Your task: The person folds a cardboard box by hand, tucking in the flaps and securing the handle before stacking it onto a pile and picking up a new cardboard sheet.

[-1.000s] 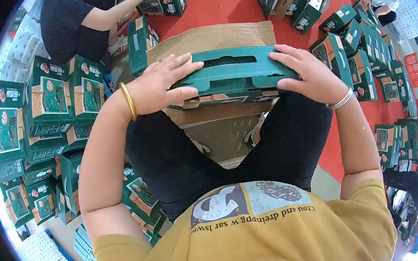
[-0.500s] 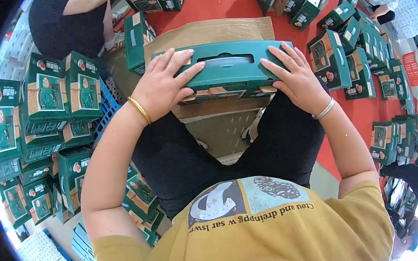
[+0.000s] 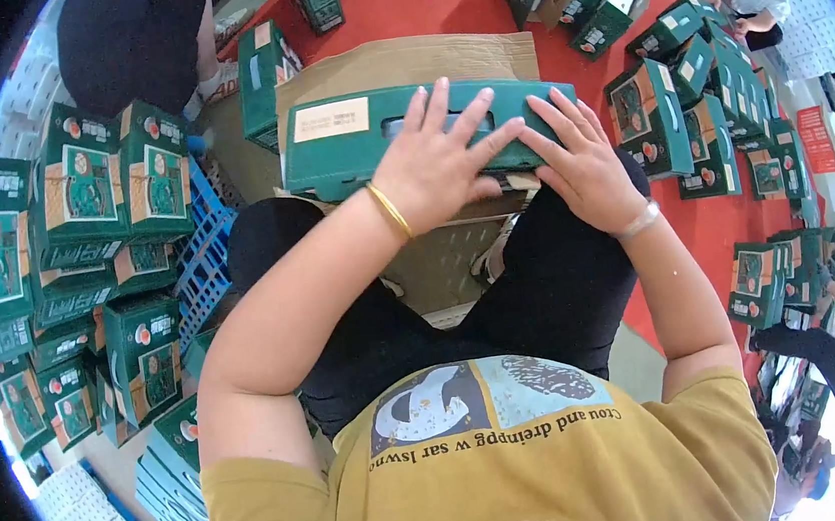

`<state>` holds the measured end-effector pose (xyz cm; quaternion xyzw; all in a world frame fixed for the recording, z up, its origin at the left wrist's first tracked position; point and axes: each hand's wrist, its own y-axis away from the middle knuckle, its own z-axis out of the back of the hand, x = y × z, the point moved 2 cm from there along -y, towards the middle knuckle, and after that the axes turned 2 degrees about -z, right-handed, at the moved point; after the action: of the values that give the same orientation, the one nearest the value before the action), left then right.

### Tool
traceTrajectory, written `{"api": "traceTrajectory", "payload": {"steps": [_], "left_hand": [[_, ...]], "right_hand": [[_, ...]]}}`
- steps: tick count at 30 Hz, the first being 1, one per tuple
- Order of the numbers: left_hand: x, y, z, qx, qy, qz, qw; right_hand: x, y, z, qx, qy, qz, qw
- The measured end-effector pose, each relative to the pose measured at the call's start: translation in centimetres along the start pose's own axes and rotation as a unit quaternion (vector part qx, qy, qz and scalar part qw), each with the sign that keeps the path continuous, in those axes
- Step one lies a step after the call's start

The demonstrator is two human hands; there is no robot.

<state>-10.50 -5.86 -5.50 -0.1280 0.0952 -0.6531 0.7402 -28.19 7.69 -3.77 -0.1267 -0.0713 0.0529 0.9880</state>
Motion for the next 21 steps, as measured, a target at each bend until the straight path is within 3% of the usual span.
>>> {"api": "traceTrajectory", "payload": {"steps": [4,6,7,8,10,12,14,17,21], "left_hand": [[-0.4,1.5,1.2,0.083,0.034,-0.017,0.996],[3.1,3.2,3.7,0.114,0.079,-0.018,0.990],[5.7,4.5,5.5,0.066,0.122,0.005,0.990],[8.2,5.9,6.2,0.073,0.116,0.041,0.990],[11.6,8.7,6.2,0.151,0.122,0.085,0.977],[12.6,9.8,5.4,0.150,0.159,0.097,0.971],[13.0,9.8,4.6,0.093,0.181,0.057,0.978],[13.6,9.8,4.2,0.083,0.181,0.050,0.979],[13.1,10.1,3.8,0.063,0.145,0.043,0.986]], "right_hand": [[0.6,0.3,0.7,0.037,0.014,-0.002,0.999],[0.6,-0.2,1.0,0.048,0.019,0.001,0.999],[0.5,-0.3,1.2,0.043,0.010,0.001,0.999],[0.6,-0.4,1.2,0.040,0.003,-0.002,0.999],[1.3,-1.5,1.4,-0.004,-0.006,-0.019,1.000],[2.6,-3.3,1.5,-0.050,0.019,-0.013,0.998],[5.2,-6.0,1.4,-0.045,0.022,0.006,0.999],[7.6,-9.5,-1.5,-0.004,-0.105,-0.005,0.994],[8.3,-9.8,-4.2,-0.038,0.039,0.028,0.998]]}}
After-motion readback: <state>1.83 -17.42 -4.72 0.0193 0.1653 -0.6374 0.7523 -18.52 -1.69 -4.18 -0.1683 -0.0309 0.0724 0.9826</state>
